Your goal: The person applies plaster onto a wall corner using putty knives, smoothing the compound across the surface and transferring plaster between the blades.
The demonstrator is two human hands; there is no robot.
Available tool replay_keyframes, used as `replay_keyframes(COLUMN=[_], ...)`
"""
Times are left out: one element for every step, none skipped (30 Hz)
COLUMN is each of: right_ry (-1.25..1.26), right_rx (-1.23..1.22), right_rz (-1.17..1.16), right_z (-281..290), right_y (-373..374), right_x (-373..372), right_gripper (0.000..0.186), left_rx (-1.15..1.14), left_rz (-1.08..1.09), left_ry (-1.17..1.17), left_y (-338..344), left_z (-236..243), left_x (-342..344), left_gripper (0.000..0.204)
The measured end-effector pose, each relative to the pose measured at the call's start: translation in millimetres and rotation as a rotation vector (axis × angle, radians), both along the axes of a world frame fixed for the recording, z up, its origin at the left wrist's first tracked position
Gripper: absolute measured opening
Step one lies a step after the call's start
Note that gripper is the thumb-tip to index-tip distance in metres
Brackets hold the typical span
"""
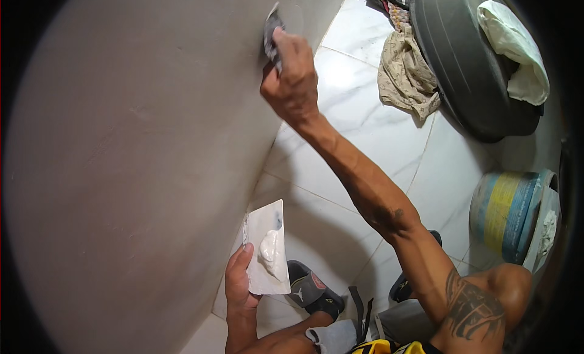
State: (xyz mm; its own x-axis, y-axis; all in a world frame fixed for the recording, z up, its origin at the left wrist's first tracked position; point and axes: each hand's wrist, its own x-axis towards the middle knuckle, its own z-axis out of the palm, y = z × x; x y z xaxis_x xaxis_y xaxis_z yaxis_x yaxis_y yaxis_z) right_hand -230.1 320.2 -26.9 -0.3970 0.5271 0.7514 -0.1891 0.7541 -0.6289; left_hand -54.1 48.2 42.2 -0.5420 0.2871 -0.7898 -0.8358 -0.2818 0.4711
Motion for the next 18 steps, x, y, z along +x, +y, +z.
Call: replay_keyframes(right_ry=[-0.018, -0.014, -0.013, -0.013, 0.013, 0.069, -0.013, -0.097, -0.193, -0.282, -0.277, -0.357, -0.480, -0.435, -0.463, -0.494, -0.504, -0.507], right_rx=[0.034, 0.043, 0.068, 0.083, 0.107, 0.115, -0.067, -0.238, -0.369, -0.485, -0.486, -0.615, -0.799, -0.739, -0.735, -0.732, -0.717, -0.720], right_rz=[0.006, -0.003, 0.103, 0.212, 0.291, 0.238, 0.141, 0.028, -0.003, -0.041, -0.042, 0.029, 0.051, 0.101, 0.147, 0.193, 0.213, 0.213], right_z=[-1.5, -2.9, -5.1, -8.0, -10.7, -13.4, -17.0, -20.7, -21.7, -20.9, -20.4, -19.5, -18.7, -17.1, -15.4, -14.2, -12.3, -11.7], right_y=[-6.7, -7.2, -2.5, 4.2, 17.3, 27.4, 35.9, 44.3, 57.5, 70.3, 77.9, 83.3, 86.5, 88.5, 87.2, 82.1, 76.5, 66.3], right_x=[9.6, 18.0, 27.8, 36.1, 41.1, 38.9, 36.6, 33.8, 24.1, 12.4, 2.7, -4.9, -8.7, -12.1, -14.0, -13.0, -11.6, -9.4], right_gripper=[0.055, 0.055, 0.056, 0.058, 0.059, 0.042, 0.030, 0.020, 0.016, 0.018, 0.018, 0.020, 0.022, 0.022, 0.024, 0.027, 0.028, 0.028], left_rx=[-0.014, -0.002, 0.029, 0.019, 0.005, 0.028, -0.011, -0.004, 0.004, 0.003, -0.003, -0.009, -0.005, -0.008, 0.005, -0.011, 0.006, 0.034], left_rz=[-0.005, -0.015, -0.022, -0.025, -0.013, 0.000, 0.003, 0.002, -0.001, -0.002, 0.001, 0.002, 0.001, 0.012, 0.019, 0.025, 0.022, 0.019], left_ry=[0.010, 0.014, 0.014, 0.022, 0.025, 0.031, 0.025, 0.028, 0.035, 0.038, 0.040, 0.033, 0.048, 0.040, 0.026, 0.025, 0.027, 0.025], left_y=[0.7, 1.7, 2.7, 3.0, 3.1, 2.9, 2.3, 1.2, 0.2, -0.7, -1.9, -2.7, -3.3, -3.9, -4.2, -4.3, -4.3, -4.0], left_z=[0.6, 1.2, 1.1, 1.4, 1.5, 1.5, 1.0, 1.0, 1.0, 0.9, 1.3, 1.3, 1.4, 1.2, 1.1, 1.1, 0.9, 1.2], left_x=[-0.8, -1.4, -2.2, -2.1, -1.7, -0.8, -0.6, 0.7, 1.6, 2.5, 3.7, 4.5, 5.1, 5.5, 5.9, 6.1, 5.9, 5.8], left_gripper=[0.035, 0.035, 0.035, 0.035, 0.035, 0.036, 0.036, 0.036, 0.037, 0.037, 0.037, 0.038, 0.038, 0.038, 0.038, 0.038, 0.038, 0.038])
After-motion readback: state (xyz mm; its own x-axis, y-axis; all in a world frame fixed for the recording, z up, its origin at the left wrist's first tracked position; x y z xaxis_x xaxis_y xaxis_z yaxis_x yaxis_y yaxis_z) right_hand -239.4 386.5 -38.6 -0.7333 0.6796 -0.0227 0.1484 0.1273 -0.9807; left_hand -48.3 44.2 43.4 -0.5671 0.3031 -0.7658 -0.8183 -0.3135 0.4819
